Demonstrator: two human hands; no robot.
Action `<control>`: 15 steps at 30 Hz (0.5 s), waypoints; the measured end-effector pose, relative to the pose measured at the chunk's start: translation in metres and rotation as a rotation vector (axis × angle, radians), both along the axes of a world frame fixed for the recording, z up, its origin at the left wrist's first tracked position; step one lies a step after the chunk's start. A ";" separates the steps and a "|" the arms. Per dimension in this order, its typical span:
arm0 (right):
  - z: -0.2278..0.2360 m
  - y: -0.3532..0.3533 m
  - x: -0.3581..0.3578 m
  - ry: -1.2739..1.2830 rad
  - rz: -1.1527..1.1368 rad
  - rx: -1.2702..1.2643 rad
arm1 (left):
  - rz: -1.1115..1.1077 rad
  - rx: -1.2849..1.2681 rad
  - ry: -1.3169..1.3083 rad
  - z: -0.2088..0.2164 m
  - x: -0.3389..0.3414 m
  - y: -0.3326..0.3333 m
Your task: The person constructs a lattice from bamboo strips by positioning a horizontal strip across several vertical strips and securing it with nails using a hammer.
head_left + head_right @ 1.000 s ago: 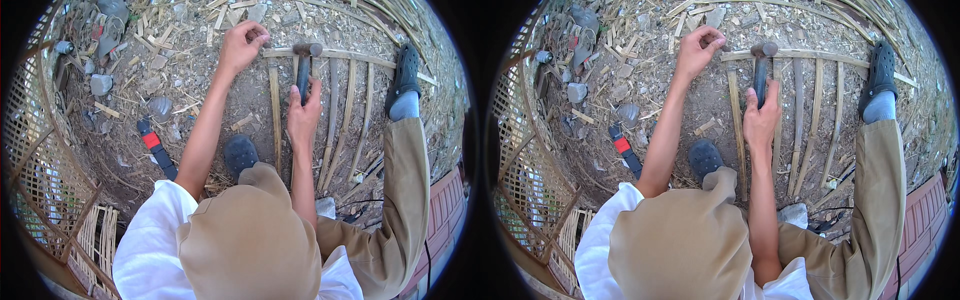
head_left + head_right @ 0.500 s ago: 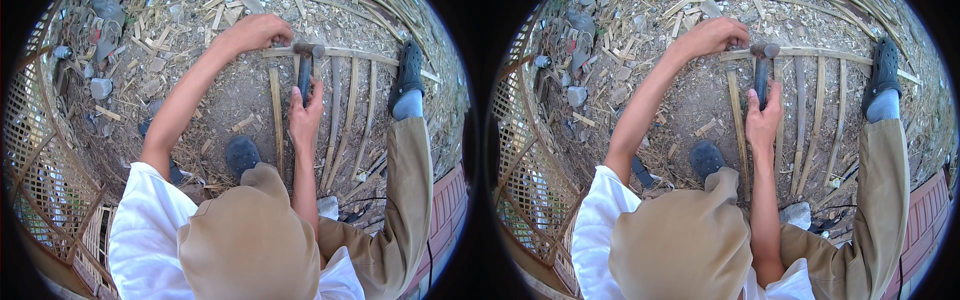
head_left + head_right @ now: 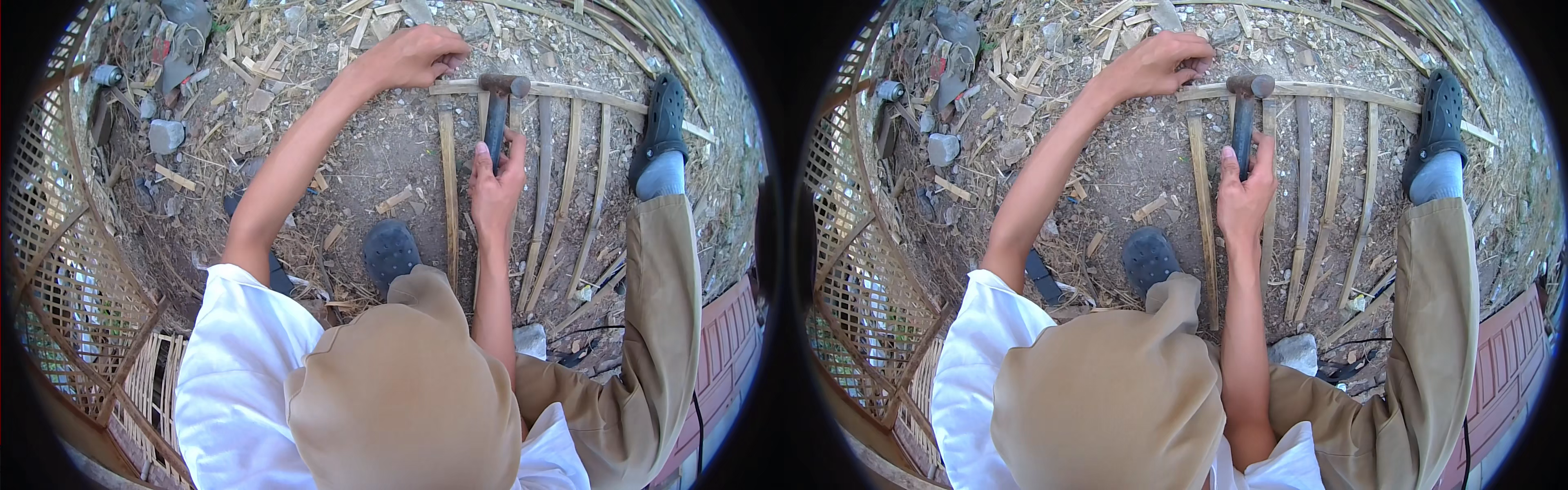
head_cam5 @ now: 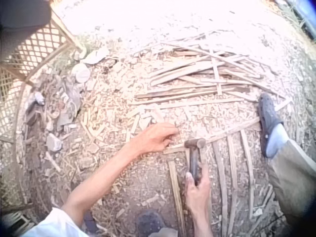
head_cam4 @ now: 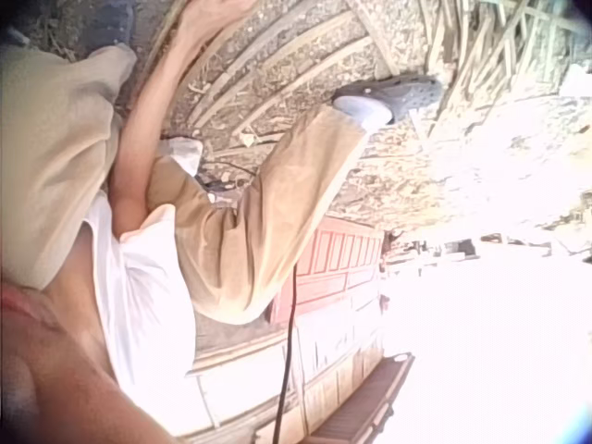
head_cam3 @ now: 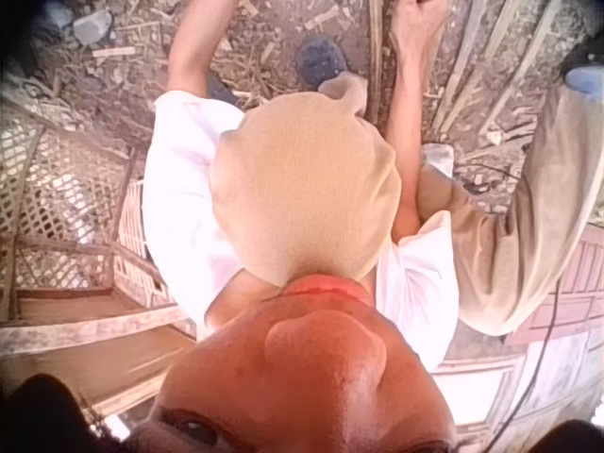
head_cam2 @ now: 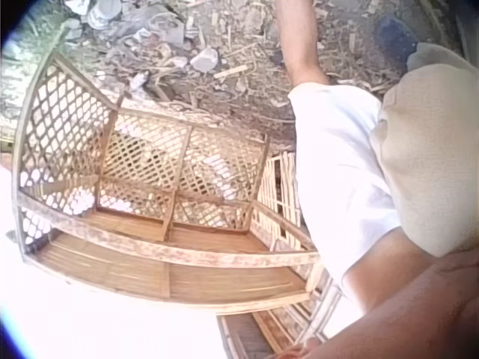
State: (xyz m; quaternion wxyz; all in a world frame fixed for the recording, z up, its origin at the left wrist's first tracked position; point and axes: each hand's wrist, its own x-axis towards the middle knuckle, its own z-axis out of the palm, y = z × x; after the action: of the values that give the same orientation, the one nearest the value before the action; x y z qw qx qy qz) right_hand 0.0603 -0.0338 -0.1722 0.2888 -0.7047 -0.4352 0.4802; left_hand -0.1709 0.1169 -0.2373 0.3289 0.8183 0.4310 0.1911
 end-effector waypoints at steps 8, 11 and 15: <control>-0.003 -0.001 0.004 0.006 -0.004 -0.005 | 0.534 -0.021 -0.295 0.028 -0.014 -0.064; -0.005 -0.001 0.005 -0.036 0.006 0.012 | 0.726 -0.184 -0.431 0.027 -0.004 -0.090; 0.001 0.001 0.003 -0.113 0.061 0.048 | 0.876 -0.280 -0.740 0.015 0.015 -0.109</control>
State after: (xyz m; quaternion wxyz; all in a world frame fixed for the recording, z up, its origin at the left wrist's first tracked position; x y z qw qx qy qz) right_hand 0.0632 -0.0324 -0.1711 0.2657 -0.7099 -0.4834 0.4378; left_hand -0.1562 0.0075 -0.2219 0.4526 0.3918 0.6064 0.5234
